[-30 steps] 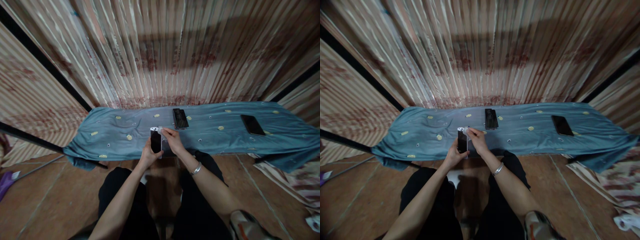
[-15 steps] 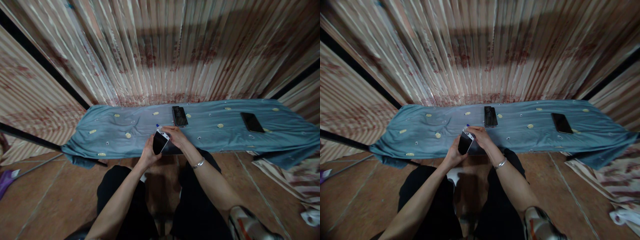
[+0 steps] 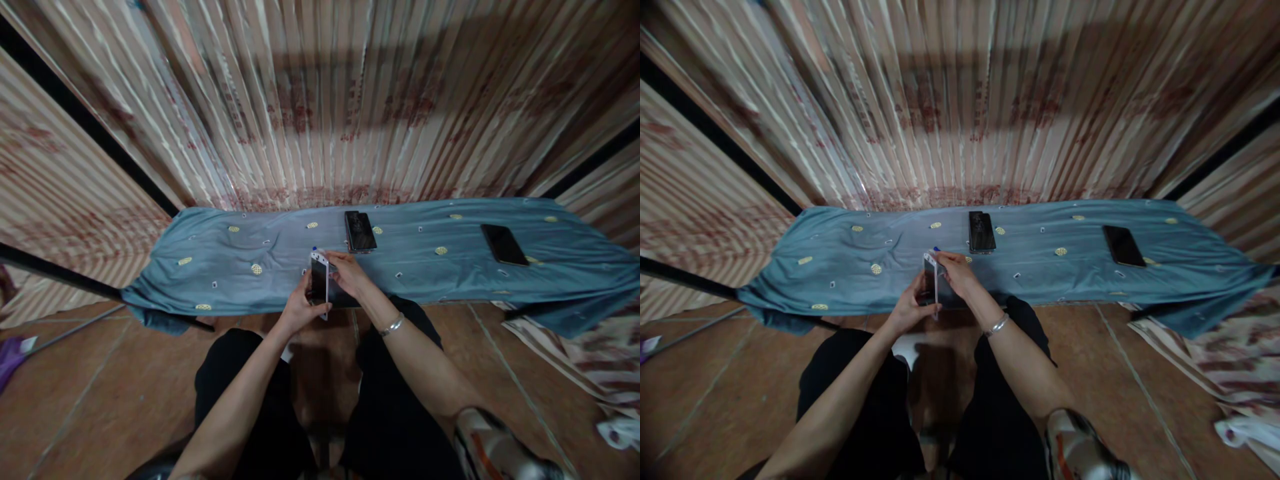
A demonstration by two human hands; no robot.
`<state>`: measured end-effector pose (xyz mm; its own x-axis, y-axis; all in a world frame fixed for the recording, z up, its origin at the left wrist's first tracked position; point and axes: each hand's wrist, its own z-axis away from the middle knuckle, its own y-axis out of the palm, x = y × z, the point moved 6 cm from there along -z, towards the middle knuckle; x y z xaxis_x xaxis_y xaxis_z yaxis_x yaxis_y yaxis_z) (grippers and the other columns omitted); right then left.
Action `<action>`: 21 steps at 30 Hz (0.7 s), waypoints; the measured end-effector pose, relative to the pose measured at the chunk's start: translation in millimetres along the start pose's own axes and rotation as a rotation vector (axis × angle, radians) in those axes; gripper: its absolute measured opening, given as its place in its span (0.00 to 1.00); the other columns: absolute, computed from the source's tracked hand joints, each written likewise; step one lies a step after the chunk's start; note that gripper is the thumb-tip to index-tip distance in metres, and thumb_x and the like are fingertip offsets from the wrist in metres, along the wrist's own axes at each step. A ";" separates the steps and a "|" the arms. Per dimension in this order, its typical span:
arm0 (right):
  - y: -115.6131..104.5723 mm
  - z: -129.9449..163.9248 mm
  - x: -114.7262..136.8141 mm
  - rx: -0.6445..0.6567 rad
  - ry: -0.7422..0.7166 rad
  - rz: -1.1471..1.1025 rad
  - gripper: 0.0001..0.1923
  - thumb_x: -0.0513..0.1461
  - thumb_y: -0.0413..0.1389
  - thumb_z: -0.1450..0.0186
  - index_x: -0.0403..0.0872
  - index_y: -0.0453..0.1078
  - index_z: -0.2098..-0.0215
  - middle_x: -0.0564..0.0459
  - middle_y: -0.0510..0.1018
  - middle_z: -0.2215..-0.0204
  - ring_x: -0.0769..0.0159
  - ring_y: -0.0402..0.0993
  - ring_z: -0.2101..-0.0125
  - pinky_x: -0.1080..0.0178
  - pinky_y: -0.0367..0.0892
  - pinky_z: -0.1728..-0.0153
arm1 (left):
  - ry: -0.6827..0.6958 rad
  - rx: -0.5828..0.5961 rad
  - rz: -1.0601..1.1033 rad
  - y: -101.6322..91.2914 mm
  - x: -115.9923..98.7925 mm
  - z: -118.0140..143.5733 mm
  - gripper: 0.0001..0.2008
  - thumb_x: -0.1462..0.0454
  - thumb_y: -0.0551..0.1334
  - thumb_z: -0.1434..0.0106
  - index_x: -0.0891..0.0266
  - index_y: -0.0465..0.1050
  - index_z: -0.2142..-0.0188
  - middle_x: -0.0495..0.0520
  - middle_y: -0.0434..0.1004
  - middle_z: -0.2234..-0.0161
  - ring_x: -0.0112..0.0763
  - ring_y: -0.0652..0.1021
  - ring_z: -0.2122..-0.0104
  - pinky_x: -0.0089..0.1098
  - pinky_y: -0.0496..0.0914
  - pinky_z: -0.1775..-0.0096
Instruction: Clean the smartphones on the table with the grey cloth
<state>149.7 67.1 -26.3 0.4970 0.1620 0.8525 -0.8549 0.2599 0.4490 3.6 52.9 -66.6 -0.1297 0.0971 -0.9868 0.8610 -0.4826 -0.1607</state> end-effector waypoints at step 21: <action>3.4 8.4 1.5 0.009 -0.287 0.303 0.18 0.53 0.73 0.49 0.54 0.85 0.65 0.54 0.88 0.62 0.54 0.82 0.54 0.53 0.73 0.46 | -0.112 -0.153 0.190 -8.5 -10.4 -4.2 0.35 0.58 0.80 0.57 0.61 0.75 0.50 0.56 0.82 0.57 0.42 0.81 0.56 0.43 0.76 0.50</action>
<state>146.2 60.3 -21.3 0.1622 -0.0421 0.9859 -0.9581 0.2324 0.1676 -0.3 59.6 -54.9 -0.0050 -0.0833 -0.9965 0.9384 -0.3447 0.0241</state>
